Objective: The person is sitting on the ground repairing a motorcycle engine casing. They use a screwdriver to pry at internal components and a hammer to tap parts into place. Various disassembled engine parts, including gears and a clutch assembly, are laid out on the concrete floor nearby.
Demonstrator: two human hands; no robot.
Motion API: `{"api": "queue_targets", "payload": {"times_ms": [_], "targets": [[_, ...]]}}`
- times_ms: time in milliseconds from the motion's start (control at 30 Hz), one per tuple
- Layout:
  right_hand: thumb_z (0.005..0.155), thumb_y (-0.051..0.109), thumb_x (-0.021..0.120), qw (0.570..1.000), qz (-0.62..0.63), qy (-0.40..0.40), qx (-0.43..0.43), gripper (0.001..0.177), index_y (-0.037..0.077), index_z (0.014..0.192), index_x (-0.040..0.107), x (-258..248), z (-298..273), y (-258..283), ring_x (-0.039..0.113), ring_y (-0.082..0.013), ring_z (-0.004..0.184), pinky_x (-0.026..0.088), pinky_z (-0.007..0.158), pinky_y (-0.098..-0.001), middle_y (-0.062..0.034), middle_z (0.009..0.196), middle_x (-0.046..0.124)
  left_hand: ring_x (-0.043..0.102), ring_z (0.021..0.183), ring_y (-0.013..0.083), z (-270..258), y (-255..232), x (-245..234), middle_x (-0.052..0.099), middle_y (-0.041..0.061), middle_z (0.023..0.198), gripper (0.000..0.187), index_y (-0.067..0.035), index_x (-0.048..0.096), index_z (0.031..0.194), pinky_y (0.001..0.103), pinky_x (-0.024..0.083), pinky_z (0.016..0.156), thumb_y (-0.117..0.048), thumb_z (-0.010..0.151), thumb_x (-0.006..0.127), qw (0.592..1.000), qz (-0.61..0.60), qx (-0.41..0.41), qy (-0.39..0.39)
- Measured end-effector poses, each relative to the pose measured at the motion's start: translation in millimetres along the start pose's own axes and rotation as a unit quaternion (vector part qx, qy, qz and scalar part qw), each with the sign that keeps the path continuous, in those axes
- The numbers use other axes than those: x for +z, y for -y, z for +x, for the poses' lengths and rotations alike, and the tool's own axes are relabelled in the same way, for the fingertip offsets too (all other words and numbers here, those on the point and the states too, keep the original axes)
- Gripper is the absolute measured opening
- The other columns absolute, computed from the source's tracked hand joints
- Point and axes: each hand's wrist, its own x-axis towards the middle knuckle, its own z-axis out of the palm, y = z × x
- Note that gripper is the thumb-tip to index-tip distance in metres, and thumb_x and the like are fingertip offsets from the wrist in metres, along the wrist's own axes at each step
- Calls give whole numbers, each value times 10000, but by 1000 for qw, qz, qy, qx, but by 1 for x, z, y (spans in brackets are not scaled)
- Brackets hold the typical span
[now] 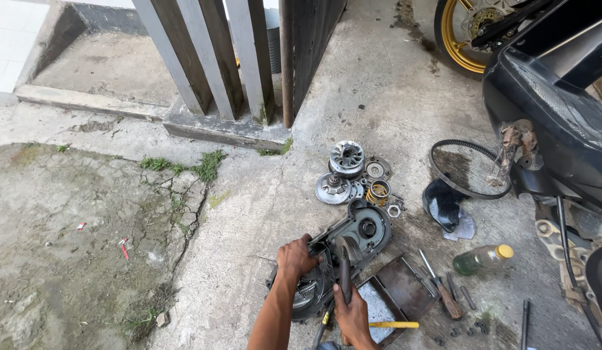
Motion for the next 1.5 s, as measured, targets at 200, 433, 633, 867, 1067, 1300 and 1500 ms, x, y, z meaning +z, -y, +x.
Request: {"api": "queue_targets", "payload": {"times_ms": [200, 433, 633, 867, 1067, 1300, 1500], "targets": [[983, 371, 618, 997, -73, 23, -15, 324, 54, 931, 664, 1, 17, -16, 513, -147, 336, 375, 332, -311, -7, 477, 557, 710, 717, 208, 4, 2, 4, 745, 26, 790, 719, -192, 551, 1361, 371, 553, 718, -544, 793, 816, 1000, -14, 1, -3], [958, 392, 623, 999, -34, -9, -6, 368, 33, 1000, 689, -5, 4, 0, 503, -150, 362, 362, 379, -316, -35, 477, 553, 726, 785, 238, 7, 5, 9, 760, 45, 865, 731, -198, 558, 1350, 398, 562, 763, -583, 784, 814, 1000, 1, 9, -17], [977, 387, 632, 996, -83, 19, 2, 352, 64, 836, 645, -6, 10, -6, 510, -152, 380, 391, 392, -322, -24, 512, 546, 712, 728, 216, 6, 3, 7, 748, 29, 814, 721, -200, 542, 1369, 383, 563, 727, -564, 802, 800, 1000, -2, -2, -5], [968, 336, 620, 999, 0, 6, -37, 353, 1, 1070, 668, -4, 17, -26, 484, -137, 329, 363, 304, -298, -9, 480, 530, 711, 741, 204, 2, 1, 0, 757, 38, 864, 766, -240, 500, 1448, 375, 565, 739, -573, 815, 773, 1000, -7, -8, 14], [978, 363, 625, 999, -51, 20, -1, 321, 47, 962, 682, -7, 10, -3, 524, -147, 385, 389, 379, -312, -17, 504, 542, 726, 805, 220, 0, 3, 1, 763, 38, 891, 751, -239, 527, 1423, 389, 562, 776, -560, 800, 799, 1000, -13, -6, 2], [977, 341, 612, 997, -35, 31, -57, 318, 27, 989, 664, -5, 24, -25, 501, -140, 345, 393, 321, -309, -3, 489, 528, 725, 770, 196, 2, 2, -1, 762, 32, 864, 776, -257, 503, 1455, 376, 571, 758, -576, 805, 783, 1000, -7, -10, 16], [955, 367, 605, 999, 9, 19, -35, 477, -13, 1243, 630, -5, 23, -26, 504, -139, 348, 400, 295, -300, -12, 508, 528, 739, 877, 225, 1, 2, -5, 771, 42, 985, 778, -288, 468, 1485, 408, 574, 845, -558, 818, 766, 1000, -8, -3, 30]]}}
